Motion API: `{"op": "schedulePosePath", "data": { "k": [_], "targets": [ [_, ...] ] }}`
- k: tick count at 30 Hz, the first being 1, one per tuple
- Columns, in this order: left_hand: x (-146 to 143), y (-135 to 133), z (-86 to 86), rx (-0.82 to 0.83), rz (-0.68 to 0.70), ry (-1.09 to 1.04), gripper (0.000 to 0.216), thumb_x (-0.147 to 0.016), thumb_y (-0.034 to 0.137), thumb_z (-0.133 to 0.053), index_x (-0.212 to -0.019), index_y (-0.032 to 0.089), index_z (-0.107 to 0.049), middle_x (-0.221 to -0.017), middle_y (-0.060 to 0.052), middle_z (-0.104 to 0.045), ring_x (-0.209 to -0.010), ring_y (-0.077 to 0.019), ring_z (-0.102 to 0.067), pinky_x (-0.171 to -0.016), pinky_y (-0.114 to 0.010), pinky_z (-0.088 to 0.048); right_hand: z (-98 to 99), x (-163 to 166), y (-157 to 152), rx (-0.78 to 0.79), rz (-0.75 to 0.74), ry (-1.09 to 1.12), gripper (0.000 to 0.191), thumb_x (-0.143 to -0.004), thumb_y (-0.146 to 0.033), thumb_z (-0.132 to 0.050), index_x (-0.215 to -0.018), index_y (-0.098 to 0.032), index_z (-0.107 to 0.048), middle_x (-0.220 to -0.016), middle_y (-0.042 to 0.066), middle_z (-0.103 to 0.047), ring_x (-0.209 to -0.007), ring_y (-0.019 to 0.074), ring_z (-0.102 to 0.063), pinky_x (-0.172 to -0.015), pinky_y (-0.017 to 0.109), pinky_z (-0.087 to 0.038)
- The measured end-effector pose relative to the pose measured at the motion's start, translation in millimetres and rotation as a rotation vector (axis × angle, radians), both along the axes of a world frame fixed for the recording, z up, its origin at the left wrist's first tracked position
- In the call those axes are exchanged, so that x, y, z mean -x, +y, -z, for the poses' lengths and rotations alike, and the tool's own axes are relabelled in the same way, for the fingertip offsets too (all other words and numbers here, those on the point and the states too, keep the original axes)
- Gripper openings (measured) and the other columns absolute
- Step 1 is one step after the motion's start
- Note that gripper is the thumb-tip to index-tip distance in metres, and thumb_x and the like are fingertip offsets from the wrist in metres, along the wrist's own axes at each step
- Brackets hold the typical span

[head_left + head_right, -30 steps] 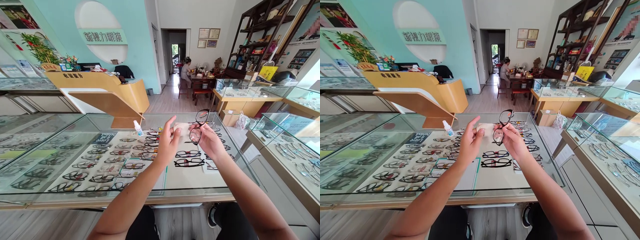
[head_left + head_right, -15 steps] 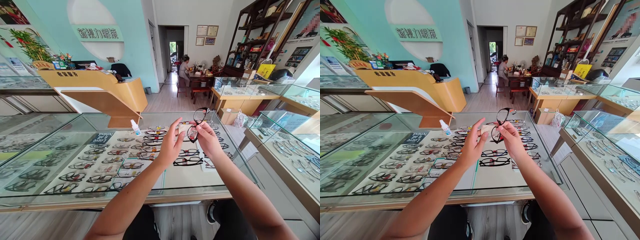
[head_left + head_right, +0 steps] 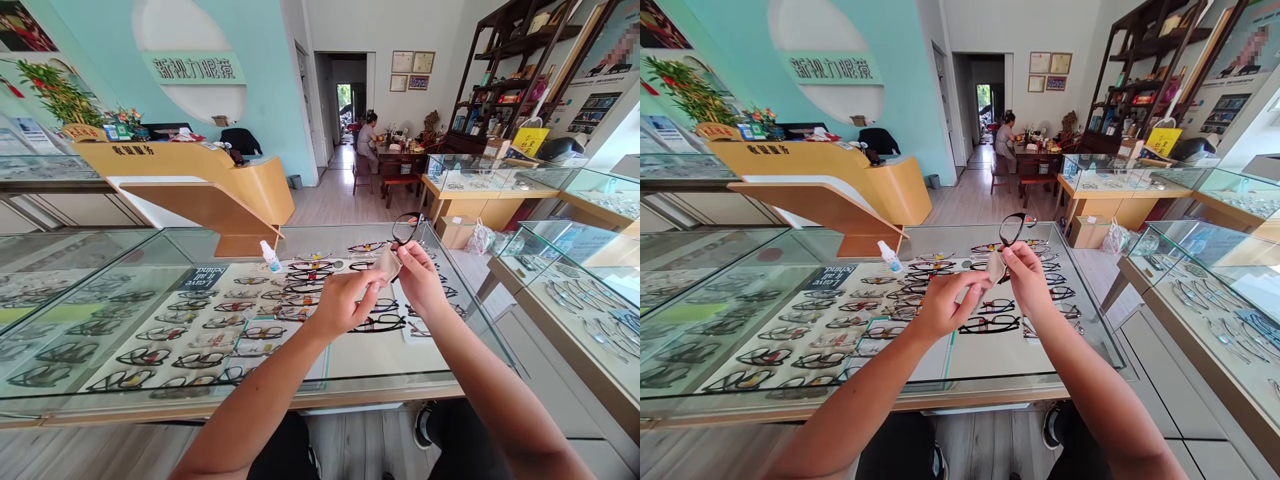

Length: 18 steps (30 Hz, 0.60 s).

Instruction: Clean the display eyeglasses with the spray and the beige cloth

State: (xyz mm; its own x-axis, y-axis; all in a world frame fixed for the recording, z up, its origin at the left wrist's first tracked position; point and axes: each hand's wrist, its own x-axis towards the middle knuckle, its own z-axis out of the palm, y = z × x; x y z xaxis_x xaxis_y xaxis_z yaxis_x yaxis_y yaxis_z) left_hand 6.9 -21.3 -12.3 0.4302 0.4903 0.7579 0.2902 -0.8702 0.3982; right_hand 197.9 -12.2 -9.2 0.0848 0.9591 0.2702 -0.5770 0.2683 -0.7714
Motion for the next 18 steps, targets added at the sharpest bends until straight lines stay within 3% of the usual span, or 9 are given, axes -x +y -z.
{"op": "schedulePosePath", "data": {
  "k": [2,5,7,9,14,18],
  "targets": [
    [-2,1,-2.1,0.066,-0.096,-0.076,0.017,-0.107,0.032,-0.057,-0.115,0.025,-0.071,-0.087,-0.003,-0.08,-0.076,-0.0174,-0.074,-0.073,-0.032,-0.057,-0.8,0,-2,-0.005,-0.006,-0.02,0.026,-0.082,-0.043,-0.095,-0.087,-0.029,-0.074,-0.098,-0.001,-0.071,-0.087,0.0175,-0.059,-0.082,0.031,-0.048],
    [-5,6,-4.9,0.242,-0.182,-0.206,0.024,-0.105,0.045,-0.065,-0.113,0.023,-0.069,-0.106,-0.008,-0.078,-0.095,-0.0206,-0.073,-0.084,-0.033,-0.056,0.0,2,-4,-0.018,-0.046,-0.06,0.025,-0.084,-0.045,-0.093,-0.089,-0.029,-0.074,-0.102,0.0,-0.073,-0.092,0.0198,-0.062,-0.086,0.034,-0.049],
    [-5,10,-5.9,0.417,-0.086,-0.225,0.033,-0.103,0.052,-0.067,-0.115,0.022,-0.07,-0.115,-0.009,-0.078,-0.105,-0.0226,-0.072,-0.092,-0.034,-0.056,1.3,4,-6,-0.026,-0.079,-0.079,0.024,-0.085,-0.045,-0.092,-0.09,-0.029,-0.075,-0.102,0.001,-0.073,-0.092,0.0201,-0.062,-0.088,0.034,-0.049],
    [-5,13,-6.0,0.573,0.043,-0.21,0.038,-0.103,0.057,-0.067,-0.111,0.021,-0.071,-0.109,-0.007,-0.077,-0.102,-0.0221,-0.072,-0.093,-0.033,-0.054,2.3,6,-7,-0.033,-0.103,-0.083,0.022,-0.085,-0.044,-0.092,-0.091,-0.029,-0.077,-0.1,0.0,-0.072,-0.092,0.0195,-0.062,-0.088,0.033,-0.049],
    [-7,17,-3.7,0.722,0.146,-0.209,0.048,-0.094,0.064,-0.075,-0.087,0.018,-0.066,-0.079,0.001,-0.061,-0.077,-0.0157,-0.057,-0.074,-0.027,-0.046,1.4,11,-10,-0.023,-0.132,-0.052,0.023,-0.082,-0.043,-0.095,-0.09,-0.029,-0.08,-0.1,0.0,-0.071,-0.091,0.0173,-0.06,-0.086,0.029,-0.05],
    [-12,17,-1.7,0.835,0.216,-0.29,0.056,-0.081,0.068,-0.086,-0.08,0.018,-0.06,-0.073,0.003,-0.051,-0.069,-0.0128,-0.047,-0.064,-0.025,-0.038,-0.8,14,-12,0.018,-0.164,-0.054,0.026,-0.08,-0.046,-0.096,-0.091,-0.029,-0.08,-0.098,0.001,-0.071,-0.088,0.0175,-0.06,-0.082,0.03,-0.051]
  ]
}}
